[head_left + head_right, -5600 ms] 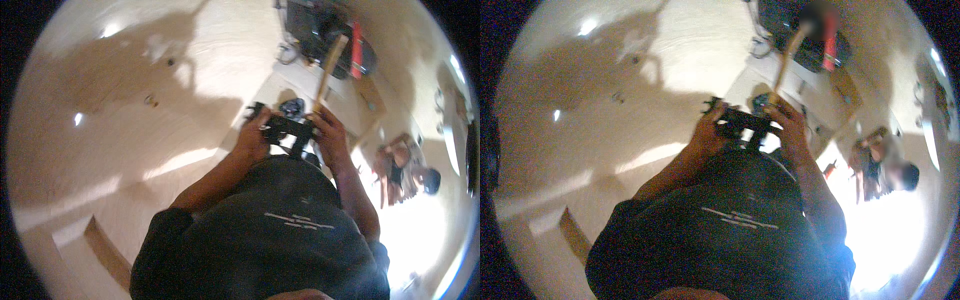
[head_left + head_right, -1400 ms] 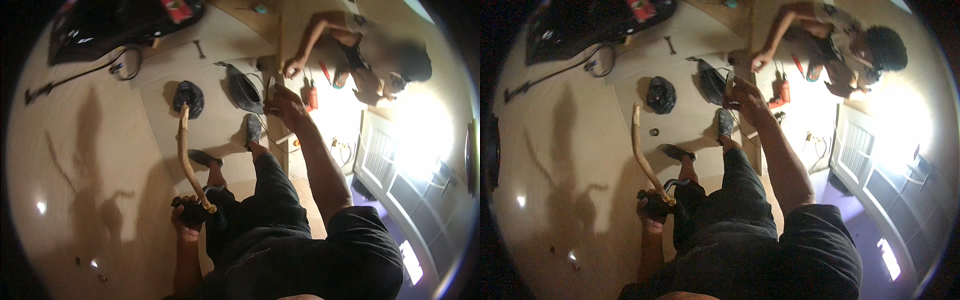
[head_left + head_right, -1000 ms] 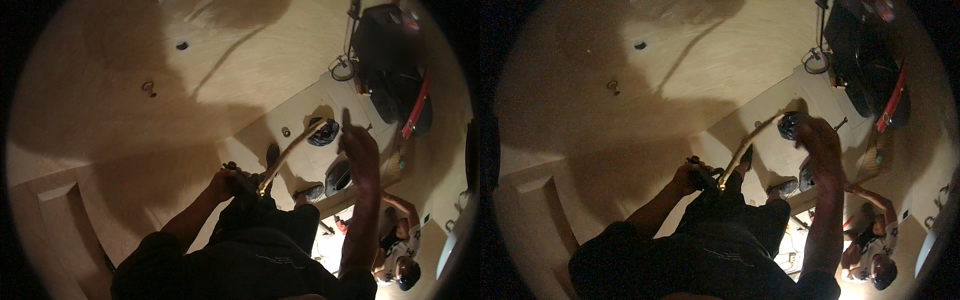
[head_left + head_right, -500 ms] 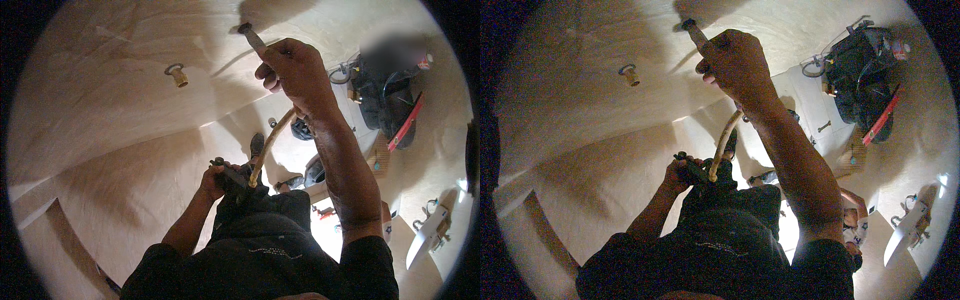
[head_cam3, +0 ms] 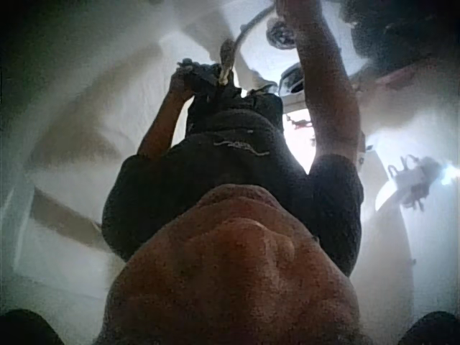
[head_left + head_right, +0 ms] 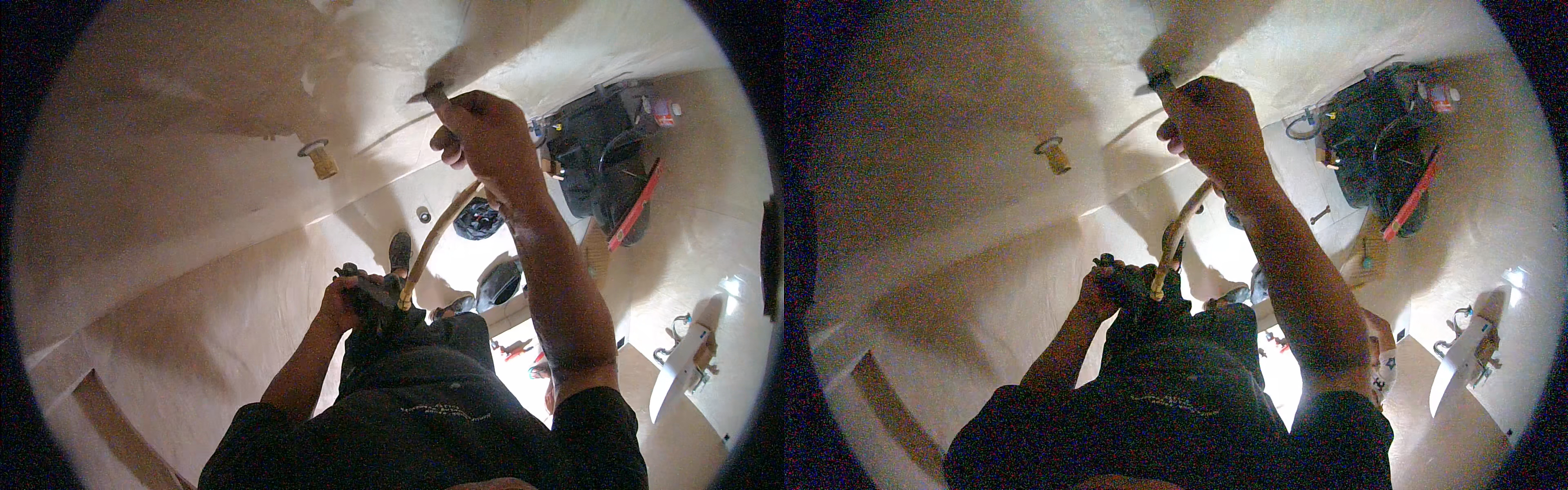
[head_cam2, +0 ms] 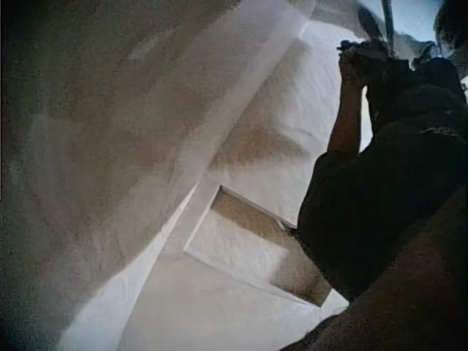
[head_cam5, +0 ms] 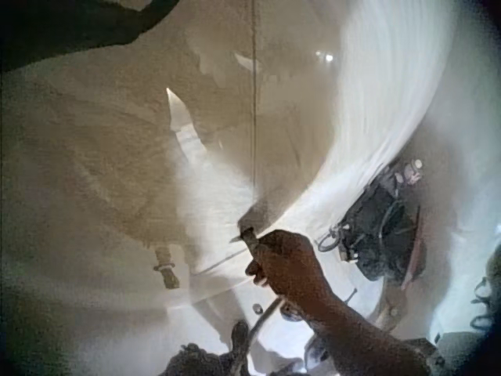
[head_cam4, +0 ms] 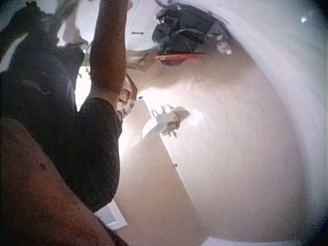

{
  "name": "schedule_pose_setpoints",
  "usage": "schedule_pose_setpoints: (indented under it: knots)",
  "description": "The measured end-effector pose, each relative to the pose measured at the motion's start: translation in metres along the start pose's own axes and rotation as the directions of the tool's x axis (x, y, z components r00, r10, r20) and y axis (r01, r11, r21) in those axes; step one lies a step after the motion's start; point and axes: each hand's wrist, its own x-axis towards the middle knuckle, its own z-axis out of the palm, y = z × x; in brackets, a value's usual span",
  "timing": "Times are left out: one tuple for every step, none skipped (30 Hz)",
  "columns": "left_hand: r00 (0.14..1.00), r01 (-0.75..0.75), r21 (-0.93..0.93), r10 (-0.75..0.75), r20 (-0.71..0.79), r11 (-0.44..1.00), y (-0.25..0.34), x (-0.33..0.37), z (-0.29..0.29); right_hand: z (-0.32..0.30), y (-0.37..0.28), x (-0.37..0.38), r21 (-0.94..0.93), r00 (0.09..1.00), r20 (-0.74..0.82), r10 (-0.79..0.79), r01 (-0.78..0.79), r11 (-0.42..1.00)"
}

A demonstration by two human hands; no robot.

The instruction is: The person uses an electric drill to create a hole in a tiled wall, then clears debris from the hole with a small tool and inserts a metal pipe fitting.

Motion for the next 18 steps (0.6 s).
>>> schedule_pose_setpoints:
  knots:
    - [1.000,0.021,-0.010,-0.021,0.008,1.000,0.001,0.002,0.005,-0.001,-0.001,0.000,-0.025,1.000,0.009,-0.001,0.001,1.000]
    - [1.000,0.020,-0.005,-0.019,0.019,1.000,0.003,0.002,0.003,0.002,-0.001,0.001,-0.046,1.000,0.022,-0.006,0.007,0.999]
    - [0.998,0.058,-0.018,-0.058,0.027,0.998,0.004,0.003,-0.002,0.004,0.001,0.002,-0.023,0.999,0.020,-0.024,0.025,0.999]
    - [0.995,0.098,-0.030,-0.096,0.034,0.995,0.006,0.004,-0.005,0.005,0.002,0.004,-0.026,0.999,0.014,-0.035,0.035,0.999]
    - [0.992,0.125,-0.043,-0.124,0.023,0.991,0.007,0.004,-0.011,0.006,0.002,0.005,-0.065,0.998,0.026,-0.049,0.050,0.997]
    - [0.991,0.127,-0.039,-0.126,0.033,0.991,0.009,0.005,-0.016,0.007,0.000,0.006,-0.104,0.997,0.040,-0.062,0.066,0.992]
    - [0.991,0.135,-0.010,-0.135,0.020,0.991,0.010,0.006,-0.021,0.008,-0.003,0.005,-0.109,0.997,0.033,-0.069,0.072,0.991]
    - [0.990,0.141,0.017,-0.141,0.004,0.990,0.012,0.007,-0.022,0.009,-0.010,0.002,-0.101,0.999,0.018,-0.032,0.034,0.994]
    - [0.990,0.141,0.018,-0.141,0.011,0.990,0.014,0.008,-0.022,0.011,-0.016,0.002,-0.093,1.000,0.005,0.004,-0.004,0.996]
    - [0.989,0.142,0.033,-0.143,0.031,0.989,0.016,0.010,-0.022,0.012,-0.018,0.003,-0.097,1.000,0.003,-0.001,0.001,0.995]
    - [0.988,0.146,0.047,-0.148,0.047,0.988,0.017,0.010,-0.021,0.011,-0.016,0.004,-0.097,1.000,-0.004,0.008,-0.009,0.995]
    - [0.987,0.148,0.046,-0.150,0.052,0.988,0.017,0.010,-0.020,0.011,-0.015,0.004,-0.096,1.000,-0.010,0.018,-0.018,0.995]
    - [0.986,0.153,0.031,-0.154,0.057,0.988,0.018,0.011,-0.019,0.011,-0.013,0.004,-0.100,1.000,-0.013,0.016,-0.018,0.995]
    - [0.986,0.155,0.017,-0.156,0.058,0.988,0.020,0.011,-0.017,0.013,-0.013,0.004,-0.081,0.999,-0.033,0.020,-0.022,0.997]
    - [0.986,0.155,0.017,-0.155,0.059,0.988,0.023,0.011,-0.016,0.014,-0.013,0.005,-0.061,0.998,-0.053,0.023,-0.027,0.998]
    - [0.987,0.147,0.023,-0.148,0.057,0.989,0.025,0.012,-0.015,0.014,-0.013,0.005,-0.062,0.998,-0.053,0.022,-0.025,0.998]
    - [0.988,0.142,0.028,-0.143,0.051,0.989,0.027,0.011,-0.015,0.016,-0.013,0.004,-0.043,0.998,-0.060,0.020,-0.023,0.999]
    - [0.988,0.143,0.029,-0.145,0.050,0.989,0.030,0.010,-0.015,0.017,-0.012,0.004,-0.024,0.998,-0.067,0.018,-0.020,1.000]
